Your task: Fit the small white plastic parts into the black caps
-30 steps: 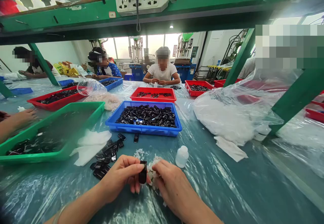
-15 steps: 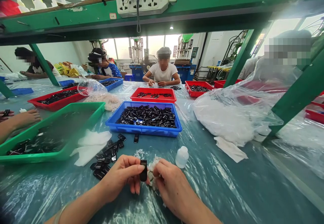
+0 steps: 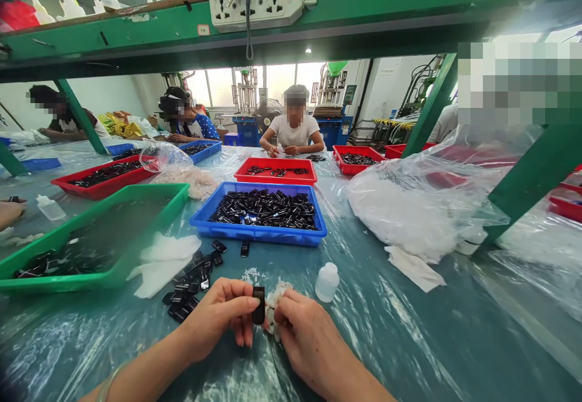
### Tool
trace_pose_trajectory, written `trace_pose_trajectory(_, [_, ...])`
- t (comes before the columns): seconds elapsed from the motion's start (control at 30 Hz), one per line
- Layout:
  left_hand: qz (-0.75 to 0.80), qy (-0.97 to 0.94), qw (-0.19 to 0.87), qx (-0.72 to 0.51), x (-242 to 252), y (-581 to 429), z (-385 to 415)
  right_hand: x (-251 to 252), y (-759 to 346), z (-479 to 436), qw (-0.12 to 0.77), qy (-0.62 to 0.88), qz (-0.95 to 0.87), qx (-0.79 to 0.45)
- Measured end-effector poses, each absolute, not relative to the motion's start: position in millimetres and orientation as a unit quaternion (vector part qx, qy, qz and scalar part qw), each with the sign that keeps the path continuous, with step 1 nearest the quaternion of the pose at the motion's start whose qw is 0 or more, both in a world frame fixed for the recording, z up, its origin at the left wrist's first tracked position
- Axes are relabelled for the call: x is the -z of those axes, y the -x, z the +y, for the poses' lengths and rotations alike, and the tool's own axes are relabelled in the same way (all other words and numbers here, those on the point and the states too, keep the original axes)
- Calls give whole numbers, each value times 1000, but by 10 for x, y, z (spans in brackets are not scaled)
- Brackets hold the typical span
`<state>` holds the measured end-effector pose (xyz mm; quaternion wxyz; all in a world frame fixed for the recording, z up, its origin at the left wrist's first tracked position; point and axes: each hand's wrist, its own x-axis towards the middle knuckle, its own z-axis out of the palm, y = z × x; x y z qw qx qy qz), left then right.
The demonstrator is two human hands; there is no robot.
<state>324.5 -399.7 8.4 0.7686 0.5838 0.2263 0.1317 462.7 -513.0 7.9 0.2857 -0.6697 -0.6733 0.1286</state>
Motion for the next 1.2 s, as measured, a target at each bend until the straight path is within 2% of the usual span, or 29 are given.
trace_pose_trajectory(0.23, [239,-596,754,-136,-127,-3237,-4012,-43,-4618,-5111,284,661,-682,-130])
trace_pose_trajectory(0.37, [242,-607,745,-135,-134,-3239,-4049,-185,-4647,-5151,299,656,-682,-122])
trace_pose_trajectory(0.47, [248,-631,722,-139,-108,-3242,-4091,-383,-4792,-5231,396,675,-620,-49])
trace_pose_trajectory(0.57, [253,-679,674,-144,-81,-3241,-4120,-481,-5064,-5303,501,725,-469,49])
trace_pose_trajectory(0.63, [248,-704,650,-144,-71,-3239,-4126,-441,-5269,-5317,506,748,-428,-7])
trace_pose_trajectory(0.73, [242,-702,654,-146,-70,-3241,-4120,-278,-5492,-5296,462,745,-435,-208])
trace_pose_trajectory(0.83, [240,-674,686,-135,-80,-3249,-4111,-114,-5543,-5258,429,723,-454,-294])
trace_pose_trajectory(1.0, [225,-631,737,-91,-110,-3257,-4108,38,-5433,-5169,434,702,-478,-299])
trace_pose_trajectory(1.2, [207,-600,770,-60,-119,-3238,-4114,-27,-5255,-5156,425,721,-501,-220])
